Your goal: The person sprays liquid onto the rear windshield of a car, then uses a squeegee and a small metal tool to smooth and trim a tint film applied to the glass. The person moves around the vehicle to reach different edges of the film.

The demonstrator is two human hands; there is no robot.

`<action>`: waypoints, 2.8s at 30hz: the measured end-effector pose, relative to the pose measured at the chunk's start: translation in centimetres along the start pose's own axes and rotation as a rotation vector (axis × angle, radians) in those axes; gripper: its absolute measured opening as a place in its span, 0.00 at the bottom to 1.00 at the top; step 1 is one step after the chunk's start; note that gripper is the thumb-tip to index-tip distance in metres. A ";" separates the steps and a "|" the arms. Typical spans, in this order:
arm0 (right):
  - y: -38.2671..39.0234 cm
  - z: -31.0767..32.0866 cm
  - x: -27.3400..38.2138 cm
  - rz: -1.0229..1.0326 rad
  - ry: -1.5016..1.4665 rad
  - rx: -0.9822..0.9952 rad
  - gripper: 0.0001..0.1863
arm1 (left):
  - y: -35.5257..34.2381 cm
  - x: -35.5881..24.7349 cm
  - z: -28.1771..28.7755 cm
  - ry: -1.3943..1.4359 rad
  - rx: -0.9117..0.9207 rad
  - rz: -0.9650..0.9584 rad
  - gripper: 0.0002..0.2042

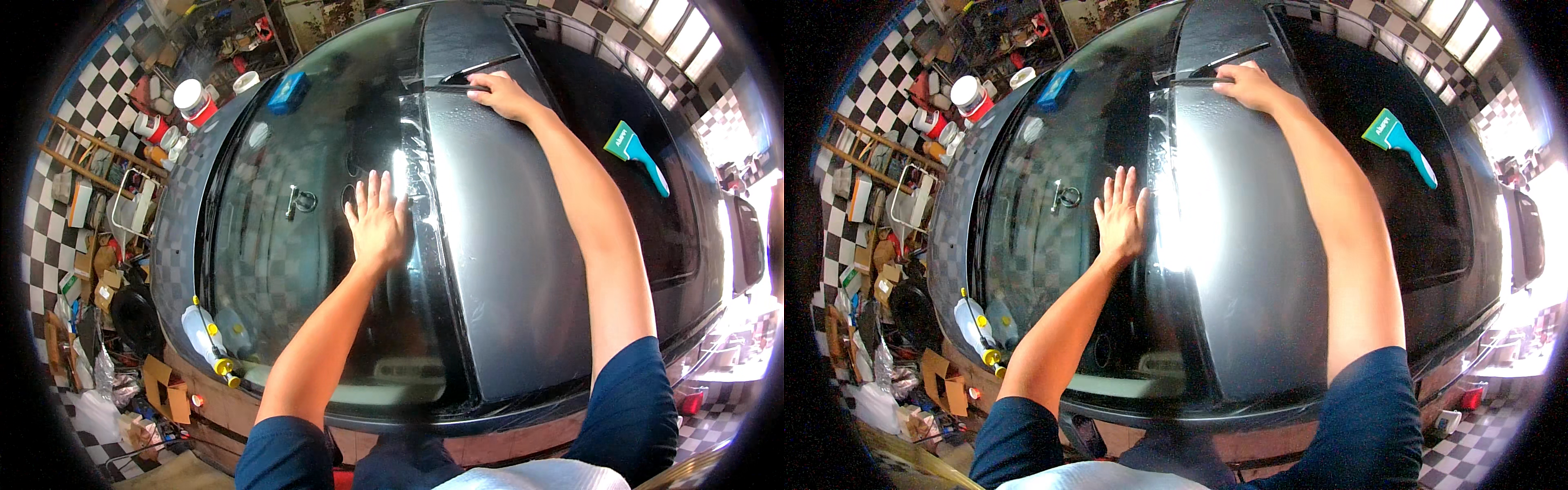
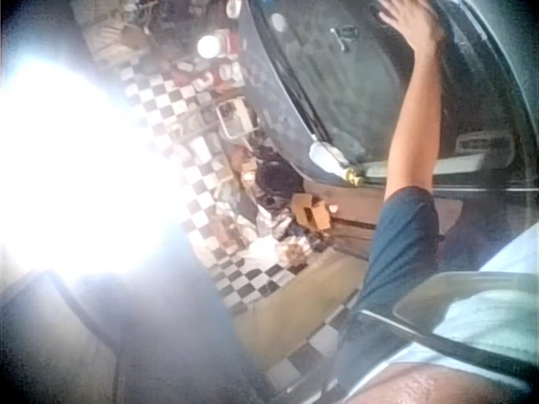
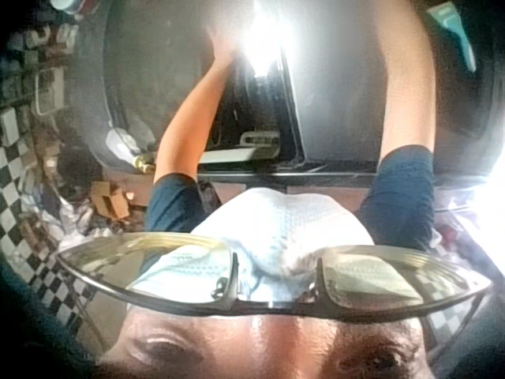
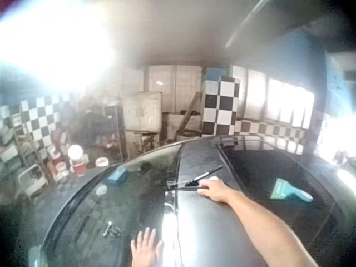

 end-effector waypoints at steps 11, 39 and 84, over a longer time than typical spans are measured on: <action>9.8 5.9 0.7 -0.185 -0.998 -0.268 0.11 | 0.3 0.2 0.4 0.009 -0.023 0.007 0.28; 30.1 20.4 -9.7 -0.197 0.520 -0.392 0.20 | 0.1 0.2 0.3 -0.018 -0.025 0.002 0.28; 0.7 11.5 -5.2 0.150 -0.094 -0.036 0.16 | 0.0 0.5 0.2 0.012 -0.075 0.005 0.28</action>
Point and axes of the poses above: each hand's wrist, its own y-axis away from the middle knuckle, its own z-axis out of the back of the hand, x = y × z, the point moved 6 cm from there along -y, towards the middle knuckle, and after that the axes turned 15 degrees about -y, right-handed, at the moved point
